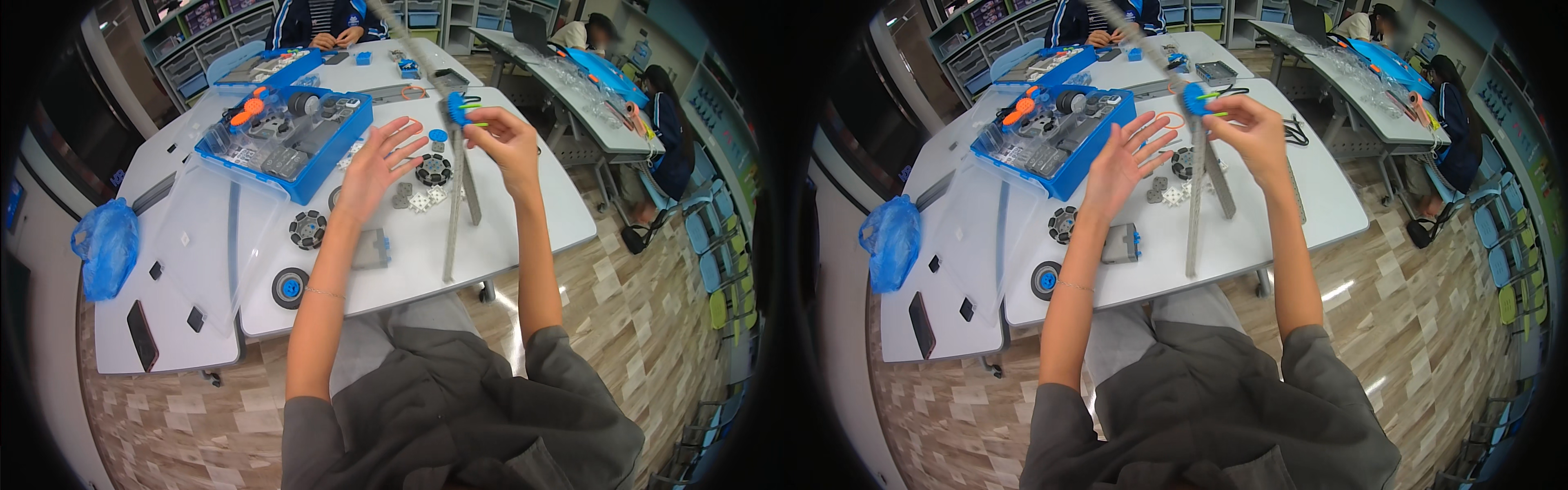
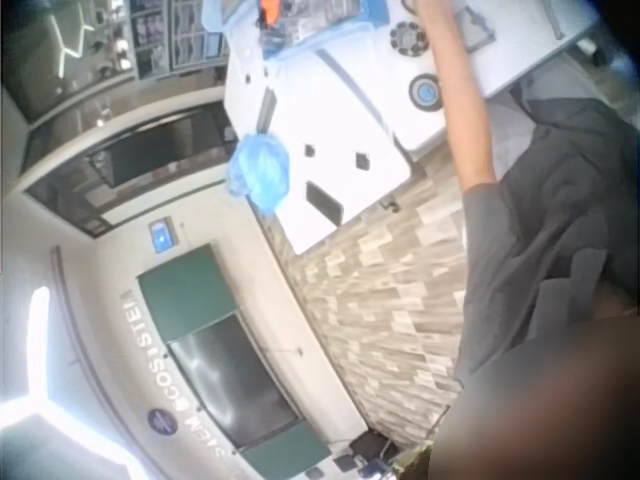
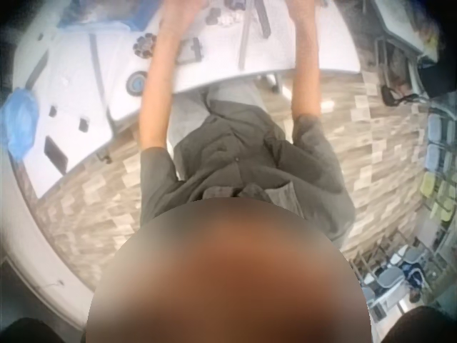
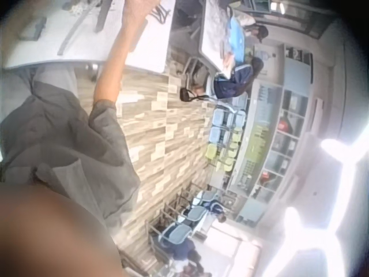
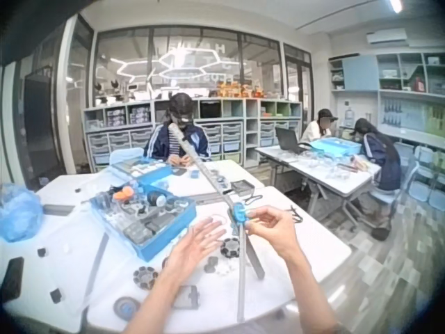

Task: The person assembles a small mechanical device using plastic beams, connectors, and gears. They connect beams with a blue connector, attach a gear, and repeatedly adjust and reconfigure the assembly on the table.

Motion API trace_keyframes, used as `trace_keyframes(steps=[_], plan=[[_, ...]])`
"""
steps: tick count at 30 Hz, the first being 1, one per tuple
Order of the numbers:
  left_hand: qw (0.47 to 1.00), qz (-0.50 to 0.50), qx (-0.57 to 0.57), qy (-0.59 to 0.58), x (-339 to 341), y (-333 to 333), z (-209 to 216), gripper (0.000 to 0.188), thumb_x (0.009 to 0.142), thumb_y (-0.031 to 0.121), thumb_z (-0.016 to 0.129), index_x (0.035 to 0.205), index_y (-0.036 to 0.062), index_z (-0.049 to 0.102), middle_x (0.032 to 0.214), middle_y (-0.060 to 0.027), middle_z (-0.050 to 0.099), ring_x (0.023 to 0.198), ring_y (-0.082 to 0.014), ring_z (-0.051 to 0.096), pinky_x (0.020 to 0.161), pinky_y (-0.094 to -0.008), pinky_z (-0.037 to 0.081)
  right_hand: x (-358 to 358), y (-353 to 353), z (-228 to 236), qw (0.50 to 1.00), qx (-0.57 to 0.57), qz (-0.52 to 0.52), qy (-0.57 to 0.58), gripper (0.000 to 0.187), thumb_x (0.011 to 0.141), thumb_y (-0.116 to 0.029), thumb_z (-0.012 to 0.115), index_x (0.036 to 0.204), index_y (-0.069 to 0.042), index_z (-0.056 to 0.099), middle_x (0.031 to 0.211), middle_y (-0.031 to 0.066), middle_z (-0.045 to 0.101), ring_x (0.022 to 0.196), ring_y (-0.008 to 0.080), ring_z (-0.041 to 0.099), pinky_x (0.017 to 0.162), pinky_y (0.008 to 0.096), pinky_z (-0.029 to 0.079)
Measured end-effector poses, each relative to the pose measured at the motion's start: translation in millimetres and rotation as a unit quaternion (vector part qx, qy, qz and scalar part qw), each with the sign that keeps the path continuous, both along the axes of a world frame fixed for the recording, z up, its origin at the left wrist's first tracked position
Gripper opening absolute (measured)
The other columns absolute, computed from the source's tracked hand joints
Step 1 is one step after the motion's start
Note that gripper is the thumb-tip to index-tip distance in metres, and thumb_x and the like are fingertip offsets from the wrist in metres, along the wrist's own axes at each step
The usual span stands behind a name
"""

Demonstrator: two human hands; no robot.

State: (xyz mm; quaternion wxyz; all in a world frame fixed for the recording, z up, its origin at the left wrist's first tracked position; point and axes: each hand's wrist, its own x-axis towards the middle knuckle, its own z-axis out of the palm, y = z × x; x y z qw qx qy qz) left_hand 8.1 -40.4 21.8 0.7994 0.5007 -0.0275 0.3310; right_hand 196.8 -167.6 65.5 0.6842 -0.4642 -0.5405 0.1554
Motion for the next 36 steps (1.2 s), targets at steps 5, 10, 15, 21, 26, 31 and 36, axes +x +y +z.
trace_keyframes(steps=[5,10,15,21,26,31,36], plan=[[0.992,0.095,0.075,0.036,2,-13,3,0.062,0.099,0.043,0.051,0.141,-0.0013,0.04,0.134,-0.017,0.054,0.122,-0.03,0.056,0.099,-0.0465,0.051,-23,27,4,0.984,-0.107,0.132,0.051,0.02,0.084,-0.008,0.072,0.097,0.005,0.067,0.088,0.0104,0.07,0.072,0.011,0.065,0.065,0.0238,0.053],[0.982,0.147,0.112,0.025,2,-18,5,0.064,0.096,0.048,0.057,0.142,0.0064,0.044,0.126,-0.0097,0.059,0.111,-0.021,0.061,0.093,-0.0387,0.054,-36,27,-6,0.984,-0.137,0.074,0.081,0.017,0.084,-0.008,0.071,0.095,0.004,0.066,0.078,0.0058,0.068,0.062,0.0072,0.061,0.061,0.02,0.049],[0.99,0.103,0.076,0.055,6,-21,4,0.062,0.099,0.05,0.048,0.145,0.0085,0.041,0.125,-0.0077,0.057,0.117,-0.0187,0.056,0.097,-0.0387,0.049,-49,14,-1,0.988,-0.155,-0.018,-0.008,0.017,0.083,-0.007,0.071,0.095,0.005,0.067,0.074,0.0053,0.067,0.058,0.0067,0.06,0.056,0.0196,0.048],[0.99,0.054,0.021,0.127,9,-27,0,0.055,0.103,0.052,0.035,0.135,0.0087,0.048,0.115,-0.0049,0.061,0.108,-0.0142,0.058,0.087,-0.0313,0.047,-64,-2,7,0.968,-0.135,-0.14,-0.16,0.023,0.078,-0.01,0.072,0.098,0.002,0.069,0.076,0.0098,0.07,0.063,0.0166,0.067,0.06,0.0271,0.054],[0.995,0.052,0.007,0.085,13,-32,-6,0.053,0.105,0.051,0.031,0.123,0.0075,0.054,0.111,-0.006,0.062,0.104,-0.0133,0.059,0.086,-0.0307,0.047,-73,-11,10,0.887,-0.011,-0.235,-0.396,0.039,0.075,-0.011,0.073,0.112,-0.004,0.065,0.096,0.0089,0.069,0.084,0.0258,0.065,0.074,0.035,0.054],[0.983,0.113,0.035,0.14,18,-32,-12,0.058,0.103,0.056,0.032,0.12,0.0047,0.053,0.097,-0.0069,0.062,0.09,-0.0159,0.064,0.083,-0.0302,0.051,-69,-17,19,0.83,-0.085,-0.199,-0.514,0.045,0.07,-0.009,0.074,0.114,-0.005,0.062,0.102,0.0106,0.067,0.09,0.0277,0.064,0.077,0.0384,0.054],[0.964,0.09,0.128,0.213,7,-23,-7,0.061,0.102,0.058,0.032,0.12,0.0042,0.054,0.1,-0.0075,0.064,0.092,-0.0161,0.064,0.084,-0.035,0.051,-61,-15,24,0.854,-0.13,-0.133,-0.487,0.037,0.071,-0.013,0.074,0.105,-0.002,0.065,0.095,0.0147,0.068,0.086,0.0307,0.067,0.076,0.0389,0.054]])
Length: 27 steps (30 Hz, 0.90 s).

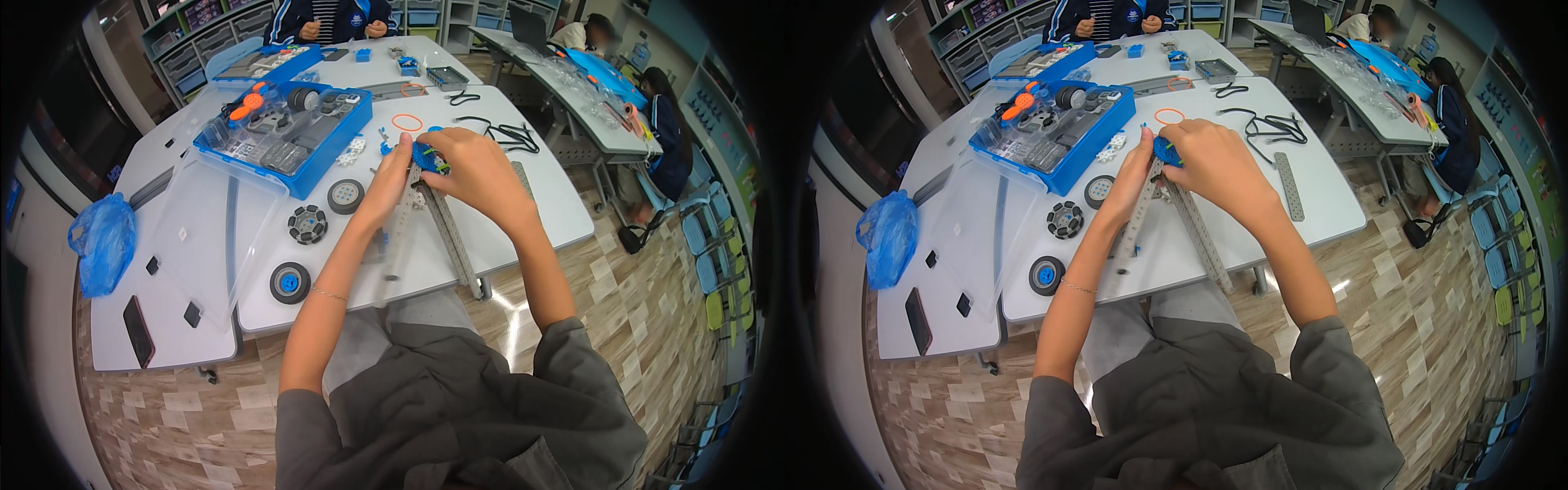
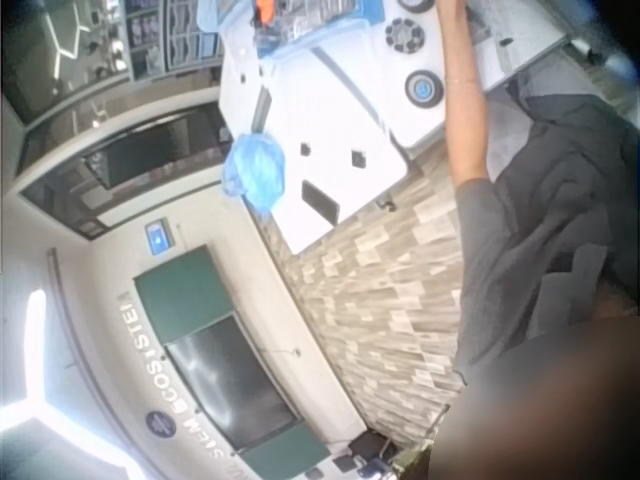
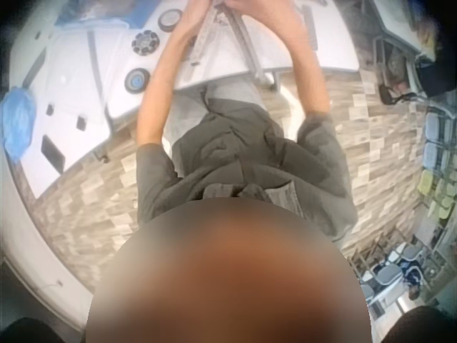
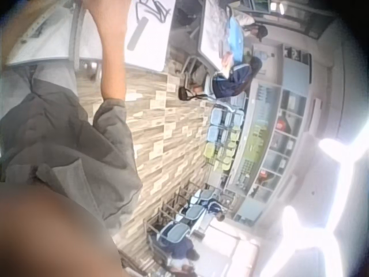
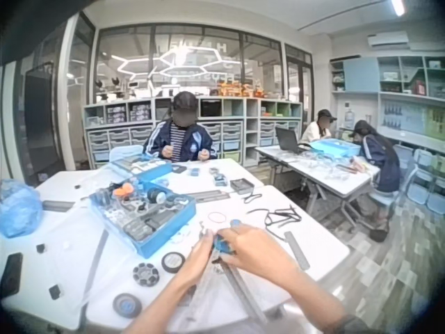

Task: The person assembles a small mechanical device using plastic beams, connectors, and gears. They connect beams with a blue connector, attach a gear, and repeatedly adjust and reconfigure the assembly on the table.

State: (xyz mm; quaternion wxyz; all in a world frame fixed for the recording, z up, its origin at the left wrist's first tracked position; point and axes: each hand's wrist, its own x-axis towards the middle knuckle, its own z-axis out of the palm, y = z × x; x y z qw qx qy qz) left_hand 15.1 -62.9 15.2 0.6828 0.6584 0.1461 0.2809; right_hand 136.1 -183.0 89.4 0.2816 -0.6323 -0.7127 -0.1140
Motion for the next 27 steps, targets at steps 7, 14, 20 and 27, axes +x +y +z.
trace_keyframes(steps=[7,14,20,27], plan=[[0.985,-0.149,-0.076,-0.045,-2,-11,8,0.059,0.101,0.056,0.037,0.116,0.0023,0.055,0.096,-0.0103,0.065,0.084,-0.0196,0.065,0.081,-0.0359,0.052,18,-4,9,0.997,-0.014,0.042,0.061,0.037,0.068,-0.021,0.076,0.097,0.001,0.067,0.088,0.0163,0.069,0.077,0.0275,0.067,0.073,0.0353,0.054],[0.971,-0.224,-0.079,-0.04,-10,-10,15,0.048,0.102,0.046,0.044,0.11,0.0011,0.056,0.086,-0.0091,0.064,0.07,-0.0166,0.062,0.073,-0.0357,0.052,31,-9,18,0.919,-0.193,0.108,0.326,0.039,0.073,-0.024,0.081,0.1,-0.001,0.065,0.082,0.0045,0.066,0.078,0.0138,0.062,0.067,0.0284,0.052],[0.969,-0.196,-0.151,-0.025,-39,-44,32,0.043,0.102,0.044,0.046,0.107,0.0021,0.054,0.079,-0.0069,0.058,0.047,-0.0106,0.047,0.054,-0.0287,0.046,25,-44,16,0.827,-0.216,0.237,0.461,0.043,0.077,-0.012,0.08,0.115,-0.001,0.063,0.103,0.006,0.064,0.095,0.0152,0.061,0.081,0.027,0.053],[0.97,-0.14,-0.193,0.038,-107,-111,53,0.038,0.101,0.046,0.051,0.097,0.008,0.047,0.071,0.0007,0.047,0.053,-0.0049,0.04,0.049,-0.0196,0.03,-20,-83,-7,0.758,-0.197,0.341,0.519,0.043,0.072,0.001,0.081,0.113,0.001,0.066,0.109,0.0077,0.059,0.096,0.016,0.06,0.076,0.0287,0.054]])
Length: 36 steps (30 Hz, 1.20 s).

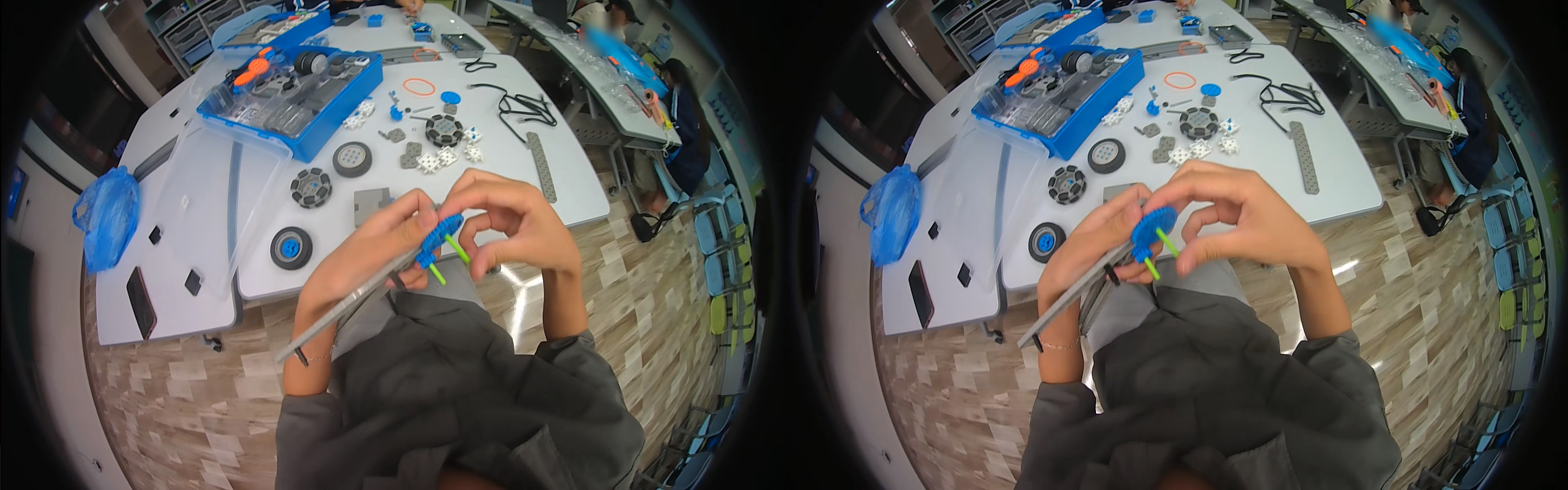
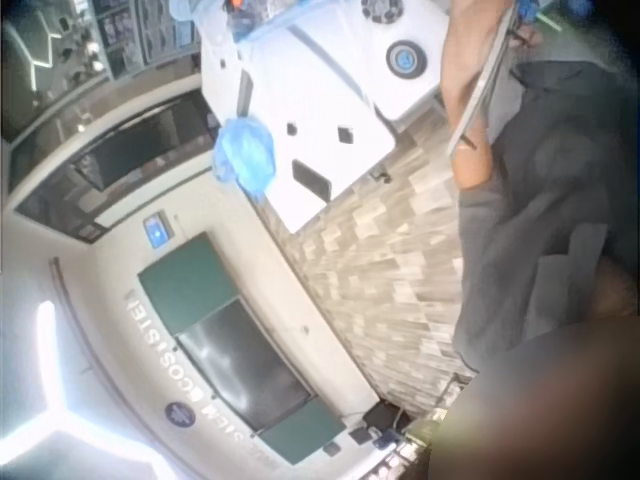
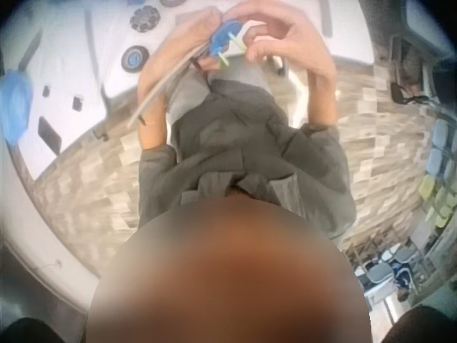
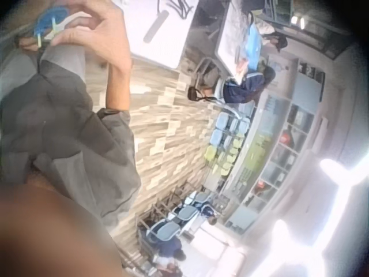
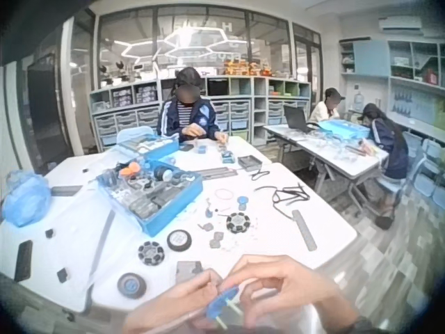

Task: The person assembles a small mechanical device using plastic beams, connectors, and gears. They connect beams with a blue connector, attach a gear, and repeatedly adjust and reconfigure the assembly on the table.

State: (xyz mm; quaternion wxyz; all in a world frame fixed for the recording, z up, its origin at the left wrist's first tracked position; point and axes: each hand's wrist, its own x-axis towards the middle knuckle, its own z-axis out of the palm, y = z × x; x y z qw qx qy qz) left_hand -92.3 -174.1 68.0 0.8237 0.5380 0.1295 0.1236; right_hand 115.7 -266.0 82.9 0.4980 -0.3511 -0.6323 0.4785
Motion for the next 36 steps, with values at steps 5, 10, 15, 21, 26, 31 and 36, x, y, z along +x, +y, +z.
trace_keyframes(steps=[5,10,15,21,26,31,36], plan=[[0.998,0.056,-0.026,0.033,-27,-28,1,0.034,0.102,0.041,0.05,0.096,0.0073,0.047,0.07,0.0009,0.046,0.058,-0.0054,0.04,0.052,-0.0206,0.03,-32,-15,-15,0.998,0.028,-0.041,-0.042,0.042,0.069,-0.001,0.084,0.108,0.0,0.068,0.104,0.0055,0.06,0.087,0.0142,0.06,0.071,0.0267,0.052],[0.994,0.103,0.015,0.042,-33,-34,-11,0.034,0.103,0.039,0.049,0.097,0.0057,0.047,0.07,0.0006,0.045,0.059,-0.0054,0.039,0.053,-0.0212,0.03,-45,-11,-29,0.998,0.066,-0.023,-0.008,0.035,0.071,0.003,0.081,0.104,0.001,0.069,0.102,0.0067,0.062,0.089,0.0155,0.062,0.074,0.0288,0.054],[0.996,0.079,-0.026,0.02,-33,-28,-19,0.033,0.103,0.038,0.049,0.102,0.0058,0.049,0.078,0.0003,0.051,0.067,-0.0031,0.044,0.057,-0.0182,0.033,-44,-12,-34,0.998,0.039,-0.032,0.024,0.028,0.074,0.006,0.077,0.099,0.002,0.067,0.101,0.0085,0.061,0.092,0.0167,0.063,0.08,0.0304,0.055],[0.995,0.095,-0.024,0.02,-28,-30,-27,0.035,0.102,0.04,0.05,0.103,0.0053,0.049,0.08,-0.0011,0.053,0.063,-0.0027,0.045,0.053,-0.0183,0.033,-43,-19,-37,0.998,0.034,-0.054,0.01,0.021,0.077,0.007,0.074,0.096,0.003,0.064,0.099,0.0086,0.06,0.093,0.0168,0.062,0.082,0.0315,0.055],[0.994,0.102,-0.041,0.011,-23,-28,-27,0.035,0.101,0.041,0.051,0.103,0.0058,0.049,0.078,-0.0017,0.052,0.06,-0.004,0.043,0.052,-0.0197,0.032,-44,-21,-41,0.996,0.043,-0.083,-0.002,0.02,0.08,0.007,0.071,0.097,0.003,0.062,0.099,0.0084,0.057,0.094,0.016,0.061,0.081,0.03,0.054],[0.985,0.165,-0.048,0.013,-14,-37,-24,0.034,0.101,0.04,0.052,0.097,0.0064,0.048,0.076,-0.0018,0.05,0.06,-0.0053,0.039,0.053,-0.0209,0.03,-47,-20,-44,0.993,0.043,-0.106,0.024,0.019,0.083,0.005,0.07,0.099,0.004,0.059,0.1,0.0087,0.056,0.095,0.0156,0.06,0.081,0.0296,0.053],[0.984,0.168,-0.052,-0.021,-4,-43,-20,0.034,0.101,0.04,0.053,0.097,0.0063,0.048,0.074,-0.002,0.05,0.058,-0.0056,0.039,0.052,-0.021,0.03,-35,-21,-35,0.954,-0.15,-0.007,0.259,0.019,0.086,0.0,0.071,0.099,0.003,0.058,0.096,0.0078,0.054,0.092,0.0152,0.058,0.078,0.0299,0.052]])
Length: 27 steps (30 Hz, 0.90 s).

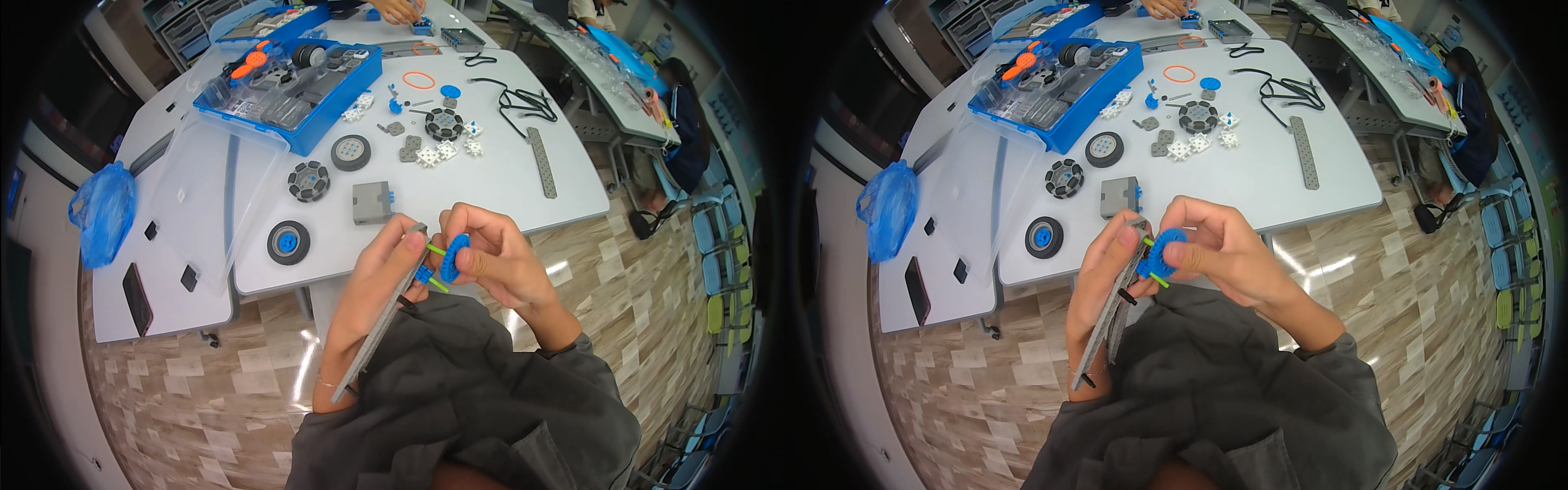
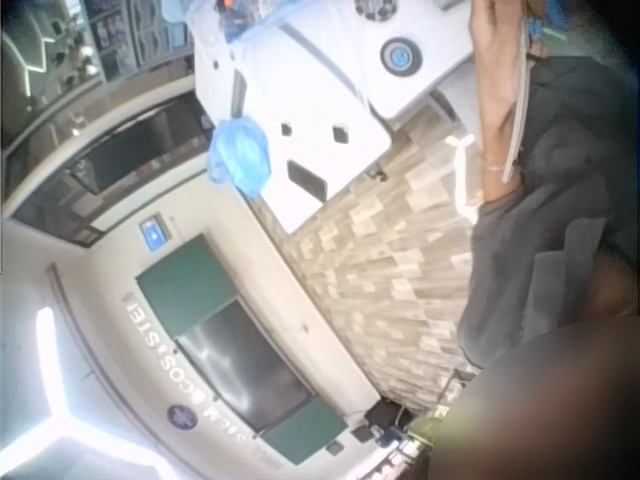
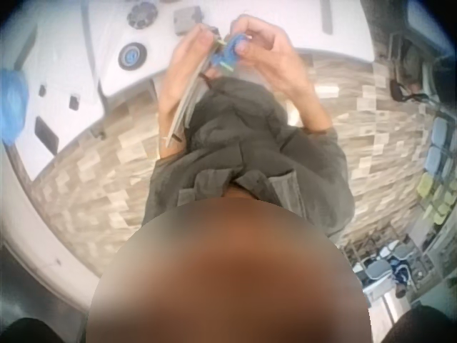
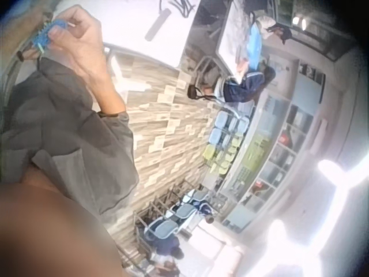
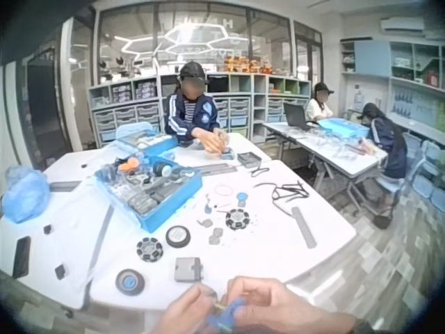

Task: The person assembles a small mechanical device using plastic beams, connectors, and gears. They connect beams with a blue connector, attach a gear, and repeatedly adjust and reconfigure the assembly on the table.

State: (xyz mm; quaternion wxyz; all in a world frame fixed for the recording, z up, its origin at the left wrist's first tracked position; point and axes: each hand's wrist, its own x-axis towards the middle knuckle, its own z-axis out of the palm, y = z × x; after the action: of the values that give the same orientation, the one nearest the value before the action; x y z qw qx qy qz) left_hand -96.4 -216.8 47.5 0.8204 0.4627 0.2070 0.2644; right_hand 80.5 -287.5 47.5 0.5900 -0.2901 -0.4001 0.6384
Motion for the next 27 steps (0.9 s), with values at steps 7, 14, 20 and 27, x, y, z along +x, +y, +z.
trace_keyframes(steps=[7,14,20,27], plan=[[0.997,-0.063,-0.015,-0.029,-2,-6,10,0.032,0.102,0.037,0.052,0.098,0.0061,0.047,0.072,-0.0011,0.049,0.057,-0.0048,0.039,0.053,-0.0209,0.031,6,-3,8,0.907,0.324,-0.092,-0.252,0.017,0.082,-0.002,0.075,0.094,-0.001,0.063,0.095,0.0081,0.055,0.084,0.0144,0.057,0.071,0.0306,0.049],[0.996,-0.085,0.017,0.01,-9,-10,7,0.027,0.103,0.031,0.052,0.1,0.0043,0.046,0.072,-0.0005,0.049,0.06,-0.0045,0.041,0.054,-0.0215,0.034,11,-15,19,0.987,0.068,0.027,-0.142,0.018,0.081,-0.006,0.078,0.086,-0.003,0.061,0.09,0.0052,0.054,0.083,0.0128,0.056,0.073,0.0257,0.045],[0.997,-0.069,0.036,0.01,-13,-18,9,0.027,0.103,0.03,0.051,0.104,0.0036,0.046,0.073,-0.0012,0.051,0.061,-0.005,0.042,0.055,-0.0226,0.034,-2,-28,22,0.988,0.073,-0.028,-0.136,0.019,0.08,-0.008,0.078,0.083,-0.004,0.06,0.082,0.0036,0.052,0.078,0.0126,0.053,0.069,0.0257,0.042],[0.995,-0.099,0.031,0.012,-19,-23,5,0.025,0.104,0.028,0.05,0.104,0.0036,0.044,0.073,-0.0021,0.051,0.06,-0.0057,0.041,0.054,-0.0228,0.034,10,-21,21,0.895,0.28,-0.017,-0.346,0.02,0.076,-0.01,0.08,0.086,-0.005,0.064,0.08,0.0035,0.052,0.071,0.0143,0.05,0.062,0.0286,0.039]])
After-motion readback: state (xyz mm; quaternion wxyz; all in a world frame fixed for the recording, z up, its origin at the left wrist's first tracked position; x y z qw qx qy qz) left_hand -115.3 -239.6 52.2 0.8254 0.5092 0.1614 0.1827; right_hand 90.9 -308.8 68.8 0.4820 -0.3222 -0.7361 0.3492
